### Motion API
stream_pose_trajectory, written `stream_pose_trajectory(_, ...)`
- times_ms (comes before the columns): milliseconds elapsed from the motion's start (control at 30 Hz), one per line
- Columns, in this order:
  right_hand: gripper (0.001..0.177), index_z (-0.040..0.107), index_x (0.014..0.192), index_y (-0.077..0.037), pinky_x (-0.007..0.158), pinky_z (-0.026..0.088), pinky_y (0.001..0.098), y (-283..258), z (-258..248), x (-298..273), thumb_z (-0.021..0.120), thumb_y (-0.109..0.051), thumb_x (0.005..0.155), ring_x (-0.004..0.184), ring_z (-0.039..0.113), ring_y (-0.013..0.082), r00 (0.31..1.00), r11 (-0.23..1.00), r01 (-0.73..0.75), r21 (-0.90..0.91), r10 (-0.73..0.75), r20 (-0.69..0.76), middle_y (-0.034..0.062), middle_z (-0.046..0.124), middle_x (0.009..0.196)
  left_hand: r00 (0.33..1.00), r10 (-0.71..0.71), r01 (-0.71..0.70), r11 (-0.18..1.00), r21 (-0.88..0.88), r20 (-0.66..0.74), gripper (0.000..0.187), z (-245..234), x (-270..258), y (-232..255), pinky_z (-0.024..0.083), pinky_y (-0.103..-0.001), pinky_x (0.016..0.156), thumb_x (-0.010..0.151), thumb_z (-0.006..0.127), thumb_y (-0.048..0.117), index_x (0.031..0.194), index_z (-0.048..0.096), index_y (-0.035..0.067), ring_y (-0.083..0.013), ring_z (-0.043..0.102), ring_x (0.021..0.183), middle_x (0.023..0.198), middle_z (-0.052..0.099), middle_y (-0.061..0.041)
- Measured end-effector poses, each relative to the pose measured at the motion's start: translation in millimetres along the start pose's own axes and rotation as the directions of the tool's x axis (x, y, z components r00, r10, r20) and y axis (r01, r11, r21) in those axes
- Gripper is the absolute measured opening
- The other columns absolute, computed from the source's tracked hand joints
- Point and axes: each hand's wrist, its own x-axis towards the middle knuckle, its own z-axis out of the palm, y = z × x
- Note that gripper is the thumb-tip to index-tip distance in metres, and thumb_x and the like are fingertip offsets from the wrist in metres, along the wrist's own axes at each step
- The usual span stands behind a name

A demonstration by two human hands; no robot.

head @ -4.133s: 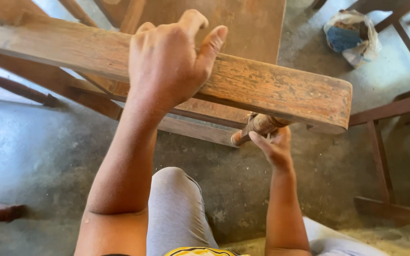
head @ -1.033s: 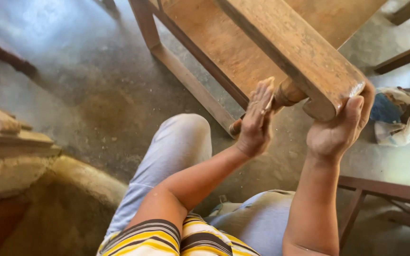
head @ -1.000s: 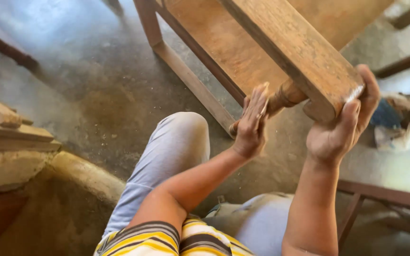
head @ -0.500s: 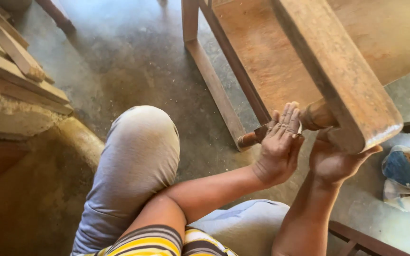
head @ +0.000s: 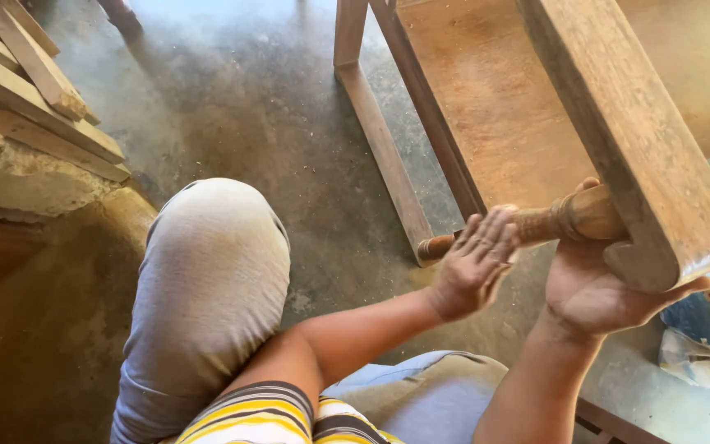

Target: Sanding the legs and frame of a wooden chair using sandpaper

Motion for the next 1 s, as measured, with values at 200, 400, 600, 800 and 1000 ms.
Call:
stream_pose_trajectory(200,0.102,0.042,0.166,-0.019,0.140,0.055,0.0550,2.9,-0.5,-1.1,0.052,-0.073,0.080,0.145,0.067,0.0293,0.996,0.990,-0.029,0.139,0.041,-0.081,0.0104,0.066,0.151,0.995,-0.080,0.075,0.993,-0.091,-0.061,0.049,-17.2,37.0,43.1,0.025,-0.057,0.137,0.111,0.046,0.012,0.153,0.036,-0.013,-0.0473,0.039,0.156,0.161,0.038,-0.036)
stream_pose_trajectory(400,0.087,0.045,0.166,-0.020,0.127,0.055,0.0462,-3.8,-9.8,-6.8,0.049,-0.071,0.095,0.140,0.064,0.0241,0.999,1.000,-0.003,0.025,0.002,0.054,0.0084,0.061,0.151,0.994,-0.068,0.066,0.998,0.026,0.091,0.057,5.8,-32.0,-17.0,0.005,-0.043,0.143,0.113,0.058,0.013,0.164,0.031,0.012,-0.0251,0.010,0.167,0.175,0.011,-0.009)
stream_pose_trajectory(600,0.058,0.048,0.163,-0.025,0.138,0.036,0.0400,-14.1,-20.4,-10.3,0.046,-0.059,0.116,0.152,0.050,0.0131,0.966,0.987,0.143,-0.069,-0.124,0.226,-0.0039,0.054,0.159,0.944,-0.324,0.319,0.945,-0.073,-0.067,0.054,-28.5,18.4,31.7,0.028,-0.046,0.135,0.109,0.055,0.007,0.160,0.041,0.014,-0.0249,0.050,0.152,0.164,0.049,-0.006)
stream_pose_trajectory(800,0.049,0.040,0.167,-0.032,0.139,0.035,0.0471,-9.0,-31.7,-8.4,0.040,-0.052,0.123,0.159,0.043,0.0218,0.959,0.973,0.194,-0.122,-0.162,0.233,0.0007,0.044,0.165,0.946,-0.300,0.225,0.881,-0.416,-0.123,0.044,-23.1,48.7,53.7,0.032,-0.050,0.141,0.114,0.047,0.013,0.154,0.041,-0.004,-0.0340,0.047,0.156,0.163,0.045,-0.020)
stream_pose_trajectory(1000,0.056,0.037,0.165,-0.029,0.143,0.037,0.0580,-3.8,-21.1,-0.4,0.040,-0.060,0.119,0.161,0.042,0.0288,0.949,0.961,0.242,-0.131,-0.206,0.240,0.0063,0.040,0.163,0.967,-0.253,0.250,0.937,-0.244,0.020,0.045,-38.6,40.7,33.3,0.025,-0.044,0.138,0.104,0.055,-0.003,0.149,0.047,-0.006,-0.0306,0.046,0.152,0.159,0.048,-0.021)
